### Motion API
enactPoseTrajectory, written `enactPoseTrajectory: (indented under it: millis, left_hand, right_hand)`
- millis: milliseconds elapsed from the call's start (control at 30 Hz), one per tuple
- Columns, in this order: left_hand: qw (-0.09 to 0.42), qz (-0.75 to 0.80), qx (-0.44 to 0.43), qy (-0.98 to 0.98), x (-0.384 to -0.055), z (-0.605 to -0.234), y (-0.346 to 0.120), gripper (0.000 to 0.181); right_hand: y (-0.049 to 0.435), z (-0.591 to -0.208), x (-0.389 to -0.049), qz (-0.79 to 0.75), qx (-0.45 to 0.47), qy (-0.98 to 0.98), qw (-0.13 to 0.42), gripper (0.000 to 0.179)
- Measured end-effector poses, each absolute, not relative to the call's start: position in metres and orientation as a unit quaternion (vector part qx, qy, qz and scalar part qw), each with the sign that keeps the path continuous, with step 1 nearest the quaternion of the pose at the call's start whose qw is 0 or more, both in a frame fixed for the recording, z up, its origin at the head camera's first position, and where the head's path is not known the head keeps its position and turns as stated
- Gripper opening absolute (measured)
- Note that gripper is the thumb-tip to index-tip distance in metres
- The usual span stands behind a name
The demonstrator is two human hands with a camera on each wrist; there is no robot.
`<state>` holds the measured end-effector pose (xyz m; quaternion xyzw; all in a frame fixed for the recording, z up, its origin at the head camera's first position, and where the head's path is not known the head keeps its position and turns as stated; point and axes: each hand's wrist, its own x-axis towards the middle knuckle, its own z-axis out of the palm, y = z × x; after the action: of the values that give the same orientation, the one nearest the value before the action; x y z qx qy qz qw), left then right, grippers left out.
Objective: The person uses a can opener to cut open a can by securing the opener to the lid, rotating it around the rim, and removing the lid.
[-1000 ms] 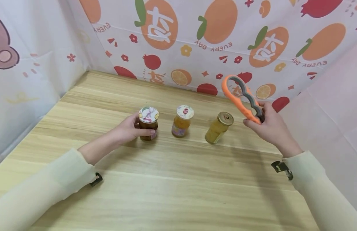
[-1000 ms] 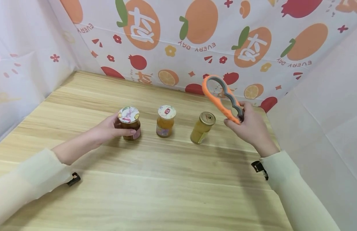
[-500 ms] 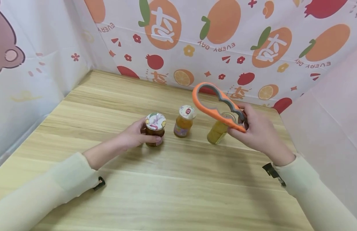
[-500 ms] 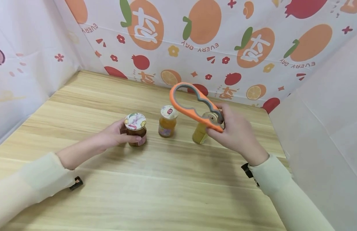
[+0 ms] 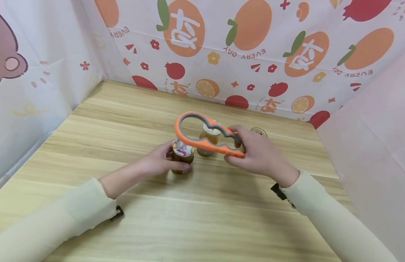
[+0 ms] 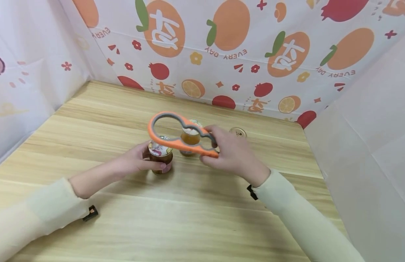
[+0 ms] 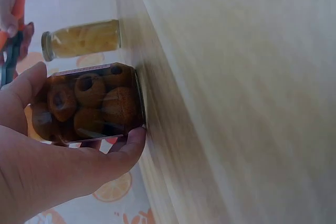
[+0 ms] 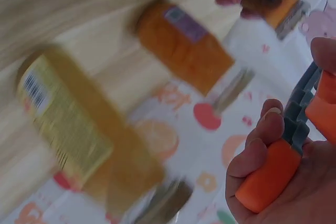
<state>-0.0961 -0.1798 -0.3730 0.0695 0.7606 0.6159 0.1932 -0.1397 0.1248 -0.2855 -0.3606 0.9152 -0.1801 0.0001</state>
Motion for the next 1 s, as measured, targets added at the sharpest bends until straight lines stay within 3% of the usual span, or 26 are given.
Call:
enactPoseTrajectory:
  millis: [167,367,600,1000]
  left_hand:
    - [0.173,0.656,0.18,0.712,-0.097,-0.373,-0.168,0.065]
    - [0.165,0.681,0.306,0.645,-0.098,-0.358,-0.157,0.073]
    - [0.206,0.689,0.309,0.622,-0.098,-0.362,-0.158,0.075]
    - [0.197,0.678,0.303,0.64,-0.101,-0.368,-0.154,0.076]
  right_hand:
    - [0.103,-0.296,-0.139,-0.171,-0.397,0.901,0.012,0.06]
    - [0.088,-0.303,-0.139,-0.165,-0.416,0.894,0.016,0.06]
    - [0.081,-0.309,-0.141,-0.161,-0.431,0.888,0.021,0.063]
    - [0.08,-0.309,-0.143,-0.16,-0.439,0.883,0.033,0.063]
